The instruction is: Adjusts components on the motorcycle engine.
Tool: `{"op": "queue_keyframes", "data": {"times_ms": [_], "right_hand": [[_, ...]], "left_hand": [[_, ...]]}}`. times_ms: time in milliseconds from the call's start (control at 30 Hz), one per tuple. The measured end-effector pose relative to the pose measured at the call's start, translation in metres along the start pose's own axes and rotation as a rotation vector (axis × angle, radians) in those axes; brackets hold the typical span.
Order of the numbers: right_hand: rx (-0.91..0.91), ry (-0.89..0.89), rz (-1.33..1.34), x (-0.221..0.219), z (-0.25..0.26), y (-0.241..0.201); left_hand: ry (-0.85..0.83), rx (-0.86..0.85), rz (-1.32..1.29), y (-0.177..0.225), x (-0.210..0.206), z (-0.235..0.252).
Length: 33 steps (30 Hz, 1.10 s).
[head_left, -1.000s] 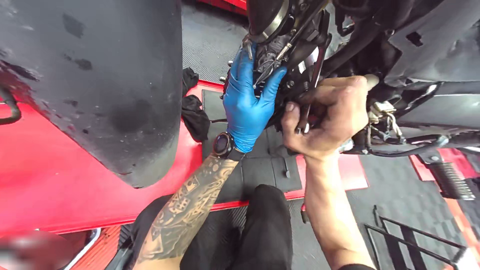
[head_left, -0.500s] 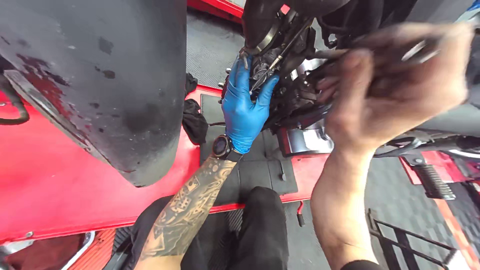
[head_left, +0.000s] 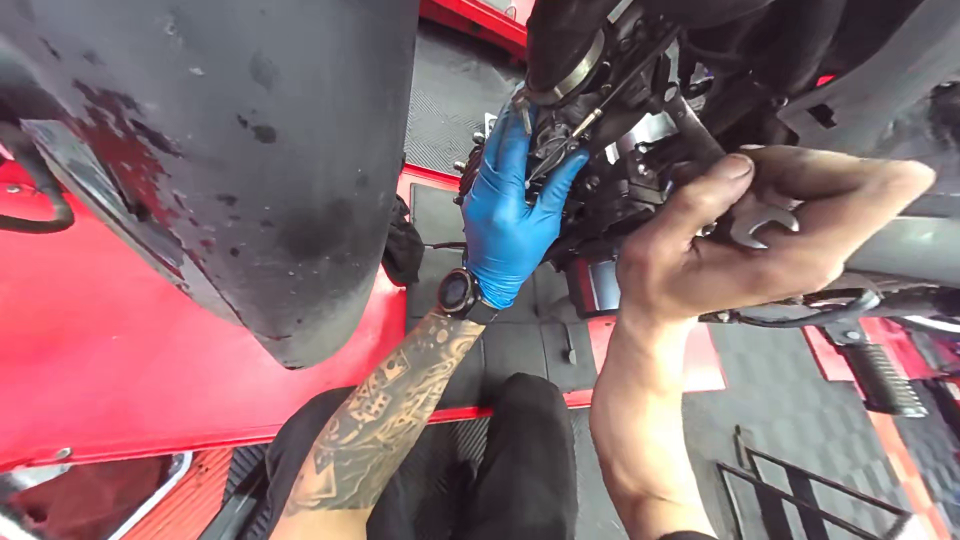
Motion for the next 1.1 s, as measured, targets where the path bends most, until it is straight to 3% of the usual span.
{"op": "queue_keyframes", "data": {"times_ms": [400, 567, 767, 900, 967, 1100], "right_hand": [[0.206, -0.423, 0.034, 0.002, -0.020, 0.017], [0.114, -0.593, 0.167, 0.008, 0.004, 0.019], [-0.305, -0.458, 0.503, 0.010, 0.045, 0.014], [-0.050, -0.250, 0.026, 0.003, 0.034, 0.008], [0.053, -0.124, -0.082, -0.003, 0.028, 0.006], [-0.004, -0.066, -0.095, 0.001, 0.015, -0.002]], "left_hand": [[-0.004, -0.014, -0.004, -0.001, 0.000, 0.001], [-0.014, -0.010, 0.011, 0.000, 0.000, 0.001], [-0.001, -0.035, 0.008, -0.001, -0.001, 0.000], [-0.010, -0.037, 0.009, -0.001, 0.000, 0.001], [-0.011, -0.034, 0.002, -0.001, 0.000, 0.001], [-0.033, -0.022, -0.020, 0.000, 0.002, 0.002]]}}
Point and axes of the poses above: each hand's wrist, its own z-axis towards the middle knuckle, its own x-axis out of the back of the hand, y = z × x, the point moved 3 cm from there along z, towards the middle knuckle, and after that the axes turned 5 degrees about -x, right-handed, at the moved point
